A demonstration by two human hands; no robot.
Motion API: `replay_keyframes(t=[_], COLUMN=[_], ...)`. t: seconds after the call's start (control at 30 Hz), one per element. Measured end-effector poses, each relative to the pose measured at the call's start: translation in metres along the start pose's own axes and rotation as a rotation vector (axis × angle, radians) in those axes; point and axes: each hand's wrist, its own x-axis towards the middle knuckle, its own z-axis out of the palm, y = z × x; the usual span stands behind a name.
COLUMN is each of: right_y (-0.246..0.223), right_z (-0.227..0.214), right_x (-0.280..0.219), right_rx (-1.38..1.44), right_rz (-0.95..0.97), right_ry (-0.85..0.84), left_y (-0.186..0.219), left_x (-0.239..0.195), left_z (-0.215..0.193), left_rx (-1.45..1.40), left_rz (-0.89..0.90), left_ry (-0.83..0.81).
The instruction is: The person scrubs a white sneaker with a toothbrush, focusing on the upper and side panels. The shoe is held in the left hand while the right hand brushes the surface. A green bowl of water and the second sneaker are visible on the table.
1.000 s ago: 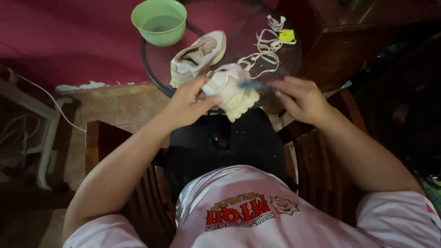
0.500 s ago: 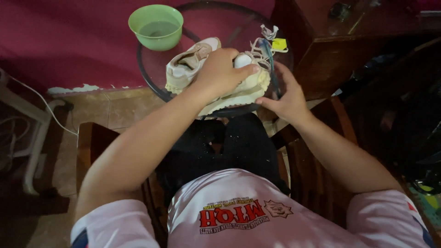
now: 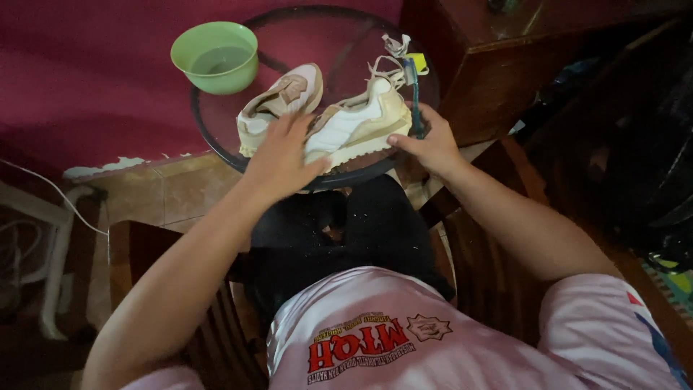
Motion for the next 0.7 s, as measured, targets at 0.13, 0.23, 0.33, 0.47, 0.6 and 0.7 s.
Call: replay_keyframes(t=[0.13,0.23,0.33,0.47,0.6,0.7], right_y=[-0.001,-0.001,0.006,0.012,0.003,0.017], right_z=[0.004,0.001,-0.004,-0.008,-0.017,-0.039], right_x=[-0.002,-0.001,0.000,0.001,0.007,0.017], right_rx=[0.032,0.019,0.002,-0.205,-0.286,-0.444], right_rz=[0.011,0.003,0.027,0.073,0.096,-0.262], right_ry=[0.007,0.004,0.004,-0.038,-0.053,-0.091], left_y=[-0.013,-0.029,-0.053,-0.079,-0.093,-0.096], left_x=[-0.034,-0.040,-0.033,-0.028,-0.035,-0.050], left_z=[0.006,0.023,0.044,0.059,0.053,0.039], left_rx=[0.065,0.223,0.229,0.313,0.521,0.495], left_rz=[-0.011,0.059,0.171,0.239,0.279,0.197], left_ry=[-0.104,-0.046,0.126,0.143,0.150,0.079])
